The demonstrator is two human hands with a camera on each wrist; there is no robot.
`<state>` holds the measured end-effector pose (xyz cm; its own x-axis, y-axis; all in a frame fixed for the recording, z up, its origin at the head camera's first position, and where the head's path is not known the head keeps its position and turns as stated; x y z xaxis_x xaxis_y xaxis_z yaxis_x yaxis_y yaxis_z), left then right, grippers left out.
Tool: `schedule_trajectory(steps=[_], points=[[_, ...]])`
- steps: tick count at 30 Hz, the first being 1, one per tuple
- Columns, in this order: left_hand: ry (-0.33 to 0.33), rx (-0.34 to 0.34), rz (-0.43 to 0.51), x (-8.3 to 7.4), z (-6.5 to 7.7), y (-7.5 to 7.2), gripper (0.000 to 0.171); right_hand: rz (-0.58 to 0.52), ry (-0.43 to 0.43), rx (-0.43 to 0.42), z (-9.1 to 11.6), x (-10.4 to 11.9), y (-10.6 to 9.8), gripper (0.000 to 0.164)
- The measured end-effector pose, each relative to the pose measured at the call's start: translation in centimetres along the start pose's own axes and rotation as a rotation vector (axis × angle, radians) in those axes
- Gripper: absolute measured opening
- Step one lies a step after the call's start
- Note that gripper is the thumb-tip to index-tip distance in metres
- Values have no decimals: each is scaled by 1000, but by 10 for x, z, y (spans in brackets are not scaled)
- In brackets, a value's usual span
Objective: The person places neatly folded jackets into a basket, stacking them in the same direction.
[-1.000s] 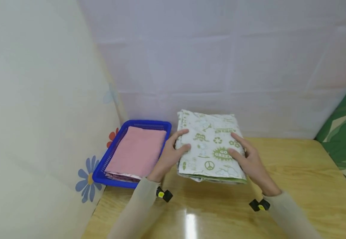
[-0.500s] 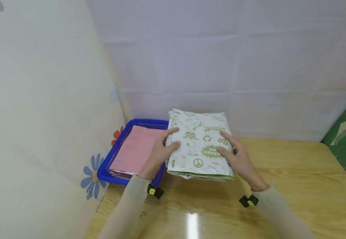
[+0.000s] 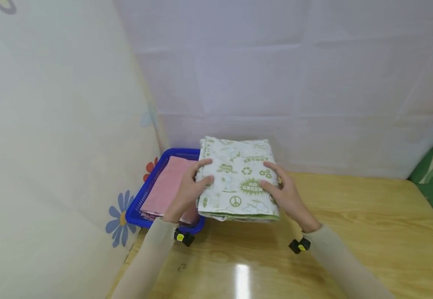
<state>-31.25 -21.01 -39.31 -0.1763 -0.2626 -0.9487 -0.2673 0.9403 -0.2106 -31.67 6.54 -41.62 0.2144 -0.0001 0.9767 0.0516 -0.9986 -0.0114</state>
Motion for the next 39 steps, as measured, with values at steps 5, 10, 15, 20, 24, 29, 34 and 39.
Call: schedule_trajectory(steps=[5, 10, 15, 20, 24, 29, 34, 39], points=[[-26, -19, -6, 3, -4, -12, 56, -10, 21, 6, -4, 0, 13, 66], [-39, -39, -63, 4, -8, -26, 56, -8, -23, 0, -7, 4, 26, 65], [88, -31, -242, -5, -17, -42, 55, 29, -91, -48, -10, 7, 39, 64], [70, 20, -247, -4, -24, -53, 55, 28, -93, -68, -12, 5, 55, 64], [-42, 47, -212, 10, -31, -62, 57, 23, -83, -21, -10, 1, 72, 66], [-96, 51, -210, 18, -40, -78, 62, 19, -86, 25, -8, 0, 93, 69], [-123, 69, -210, 17, -47, -92, 64, 13, -92, 32, -9, 2, 111, 71], [-119, 88, -204, 11, -54, -103, 65, 4, -95, 29, -12, 5, 127, 73]])
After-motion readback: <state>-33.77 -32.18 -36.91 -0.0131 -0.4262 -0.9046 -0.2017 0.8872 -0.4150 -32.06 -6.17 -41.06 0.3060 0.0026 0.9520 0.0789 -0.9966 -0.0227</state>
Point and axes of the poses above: each hand's wrist, its own z-axis away from the middle knuckle, its own y-axis out of the palm, x = y × z, the point moved 10 cm from there along -z, towards the middle knuckle, and after that the axes turned 15 degrees about -x, right-handed, at the moved point
